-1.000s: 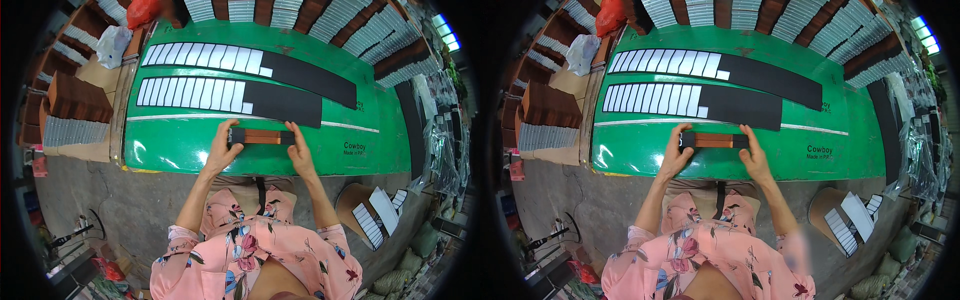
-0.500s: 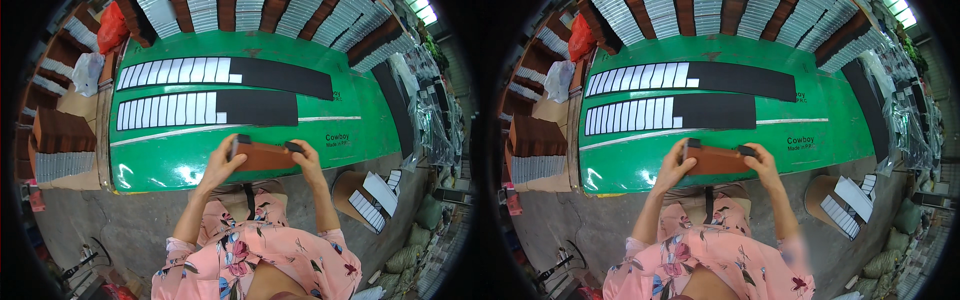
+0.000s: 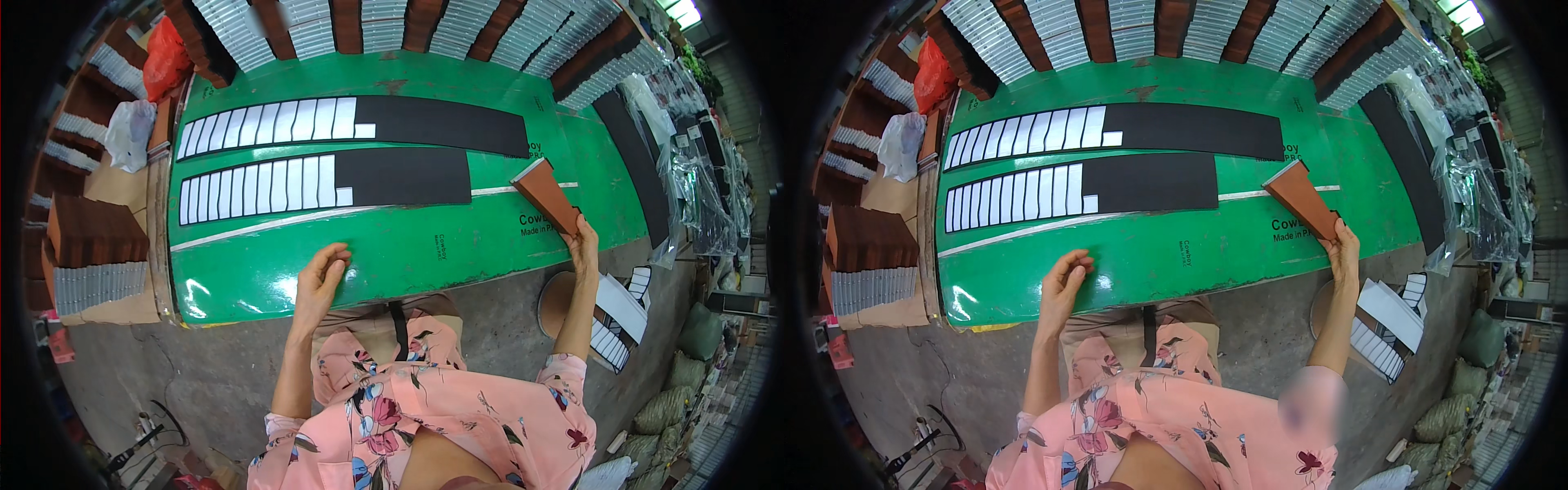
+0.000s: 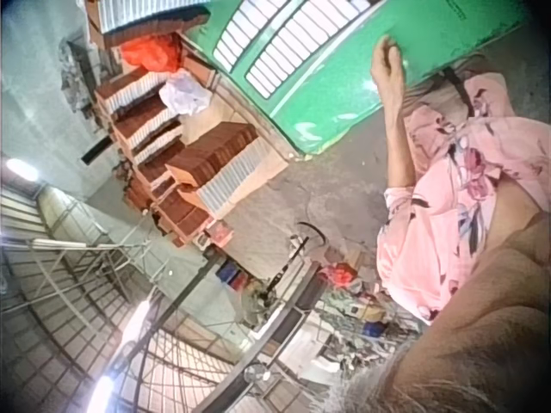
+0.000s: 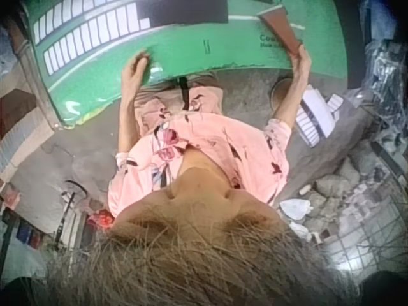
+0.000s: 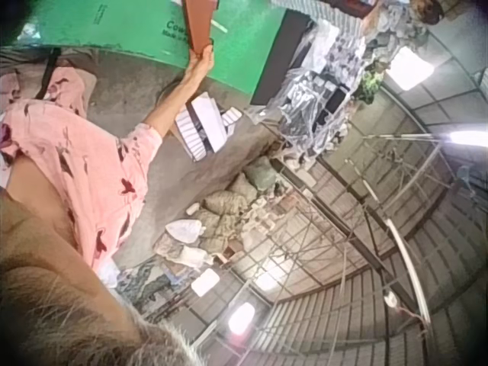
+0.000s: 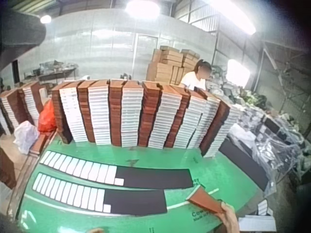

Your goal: The person is assembling wooden and plastic furniture components by hand.

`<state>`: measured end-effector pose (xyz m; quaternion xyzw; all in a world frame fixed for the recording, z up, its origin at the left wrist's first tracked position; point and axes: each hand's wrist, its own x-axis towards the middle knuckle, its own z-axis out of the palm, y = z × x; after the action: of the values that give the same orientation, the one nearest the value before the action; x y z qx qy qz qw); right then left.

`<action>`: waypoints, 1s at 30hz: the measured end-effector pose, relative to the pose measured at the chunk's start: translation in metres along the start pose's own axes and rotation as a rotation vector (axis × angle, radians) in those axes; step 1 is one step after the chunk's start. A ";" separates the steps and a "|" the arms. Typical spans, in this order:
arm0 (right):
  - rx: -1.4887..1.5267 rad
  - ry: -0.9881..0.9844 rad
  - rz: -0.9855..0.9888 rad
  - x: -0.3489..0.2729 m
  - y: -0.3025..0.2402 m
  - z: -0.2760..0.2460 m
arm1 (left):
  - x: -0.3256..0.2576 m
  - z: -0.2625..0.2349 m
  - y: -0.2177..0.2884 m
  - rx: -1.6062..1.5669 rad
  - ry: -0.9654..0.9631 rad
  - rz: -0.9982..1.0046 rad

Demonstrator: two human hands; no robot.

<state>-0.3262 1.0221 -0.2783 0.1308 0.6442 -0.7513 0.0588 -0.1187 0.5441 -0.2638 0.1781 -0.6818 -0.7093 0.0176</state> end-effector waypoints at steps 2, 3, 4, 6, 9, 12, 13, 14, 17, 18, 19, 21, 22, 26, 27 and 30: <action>0.021 0.029 0.011 -0.001 0.004 0.002 | -0.002 -0.002 0.005 0.011 0.017 -0.014; 0.028 0.038 -0.008 0.001 0.007 0.004 | -0.002 -0.003 0.004 0.010 -0.005 -0.013; 0.036 0.047 -0.025 0.001 0.011 0.006 | -0.005 -0.006 0.004 0.001 0.027 -0.013; 0.013 0.054 -0.032 0.001 0.012 0.008 | -0.004 -0.007 0.003 -0.006 0.053 -0.016; -0.008 0.045 -0.039 -0.005 0.008 0.013 | -0.001 -0.003 0.001 -0.007 0.007 -0.021; -0.018 0.021 0.000 -0.009 0.002 0.013 | 0.000 0.003 0.003 0.011 -0.019 -0.017; -0.055 0.025 0.022 -0.010 0.000 0.013 | 0.000 0.004 0.003 0.011 -0.018 -0.018; -0.093 0.028 0.045 -0.011 -0.003 0.013 | -0.001 0.004 0.002 0.030 -0.019 0.004; -0.310 0.135 0.067 -0.014 -0.010 0.016 | -0.003 0.003 0.000 0.067 -0.011 0.021; -0.311 0.132 0.069 -0.015 -0.012 0.013 | -0.004 0.002 -0.001 0.083 -0.007 0.019; -0.675 0.203 0.005 -0.015 -0.016 0.011 | -0.004 0.000 -0.001 0.085 -0.001 0.019; -1.038 0.267 -0.064 -0.018 -0.016 0.010 | -0.004 -0.002 -0.001 0.194 0.000 0.063; -1.047 0.260 -0.187 -0.021 -0.016 0.015 | -0.003 -0.003 0.000 0.194 0.007 0.063; -1.415 0.012 -0.469 -0.028 -0.028 0.057 | 0.000 -0.005 0.001 0.206 0.041 0.067; -1.413 0.011 -0.474 -0.025 -0.027 0.064 | 0.002 -0.005 0.001 0.220 0.039 0.081; -1.637 -0.087 -0.453 -0.008 -0.025 0.080 | 0.002 -0.006 0.008 0.280 0.023 0.135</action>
<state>-0.3350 0.9468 -0.2412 -0.1140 0.9924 -0.0463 0.0078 -0.1206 0.5374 -0.2566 0.1408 -0.7842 -0.6024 0.0480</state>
